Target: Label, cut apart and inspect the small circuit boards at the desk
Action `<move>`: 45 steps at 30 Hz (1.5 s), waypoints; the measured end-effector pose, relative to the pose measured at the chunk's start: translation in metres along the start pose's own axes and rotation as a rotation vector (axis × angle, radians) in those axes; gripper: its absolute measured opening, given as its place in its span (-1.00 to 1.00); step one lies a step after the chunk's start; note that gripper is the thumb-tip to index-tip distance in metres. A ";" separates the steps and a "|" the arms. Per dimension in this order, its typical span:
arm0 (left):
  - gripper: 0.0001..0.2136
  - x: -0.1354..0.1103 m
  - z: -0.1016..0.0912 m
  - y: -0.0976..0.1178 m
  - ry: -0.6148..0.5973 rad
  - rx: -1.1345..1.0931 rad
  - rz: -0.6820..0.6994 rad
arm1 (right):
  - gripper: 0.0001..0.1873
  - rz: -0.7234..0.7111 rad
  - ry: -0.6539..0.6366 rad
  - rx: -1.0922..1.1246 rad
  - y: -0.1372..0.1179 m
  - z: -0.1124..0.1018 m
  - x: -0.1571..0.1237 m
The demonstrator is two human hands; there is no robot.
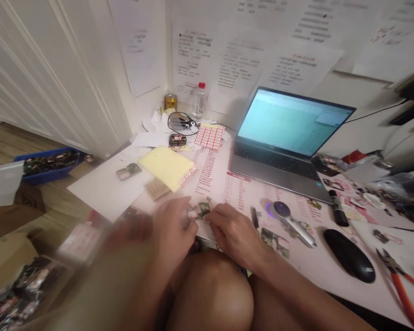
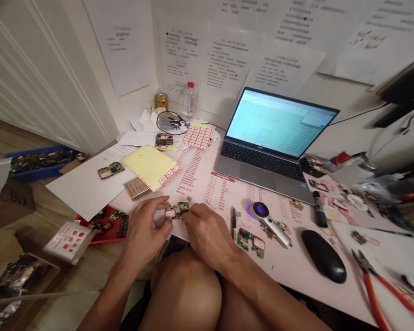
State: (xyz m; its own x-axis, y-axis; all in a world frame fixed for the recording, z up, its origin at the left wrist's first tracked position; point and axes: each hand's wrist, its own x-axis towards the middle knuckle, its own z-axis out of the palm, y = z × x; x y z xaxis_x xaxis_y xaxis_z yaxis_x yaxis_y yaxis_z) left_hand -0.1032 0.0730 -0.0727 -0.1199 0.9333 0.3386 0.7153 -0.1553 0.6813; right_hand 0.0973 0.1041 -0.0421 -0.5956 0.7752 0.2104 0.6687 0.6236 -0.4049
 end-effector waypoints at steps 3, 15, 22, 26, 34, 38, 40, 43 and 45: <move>-0.56 0.001 -0.001 0.000 -0.017 0.010 0.008 | -0.74 0.019 0.031 0.119 -0.004 -0.004 0.003; -0.58 0.004 -0.003 0.001 -0.028 0.052 -0.003 | -0.79 0.211 0.217 0.277 0.006 -0.046 0.000; -0.66 0.003 -0.004 0.000 0.008 0.056 0.067 | -0.76 0.519 0.546 0.204 0.042 -0.079 0.006; -0.69 0.005 -0.005 0.003 -0.016 0.044 0.043 | -0.74 0.520 0.554 0.245 0.048 -0.079 0.004; -0.65 0.005 -0.004 -0.001 -0.004 0.104 0.050 | -0.71 0.539 0.592 0.175 0.055 -0.101 -0.033; -0.65 0.009 -0.004 -0.006 -0.031 0.106 0.049 | -0.73 0.526 0.527 0.018 0.057 -0.113 -0.082; -0.66 0.013 -0.004 -0.008 -0.035 0.112 0.038 | -0.74 0.490 0.422 -0.030 0.058 -0.113 -0.106; -0.66 0.016 -0.004 -0.008 -0.061 0.116 0.043 | -0.75 0.464 0.324 -0.091 0.061 -0.108 -0.136; -0.63 0.012 -0.004 -0.002 -0.060 0.125 0.039 | -0.74 0.468 0.317 -0.133 0.065 -0.102 -0.151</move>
State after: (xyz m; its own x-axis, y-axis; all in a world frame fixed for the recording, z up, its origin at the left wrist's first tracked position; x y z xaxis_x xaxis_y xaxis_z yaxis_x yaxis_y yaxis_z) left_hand -0.1093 0.0832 -0.0674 -0.0516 0.9454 0.3218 0.7994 -0.1541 0.5807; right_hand 0.2763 0.0385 -0.0093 -0.0743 0.9510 0.3001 0.8910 0.1985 -0.4083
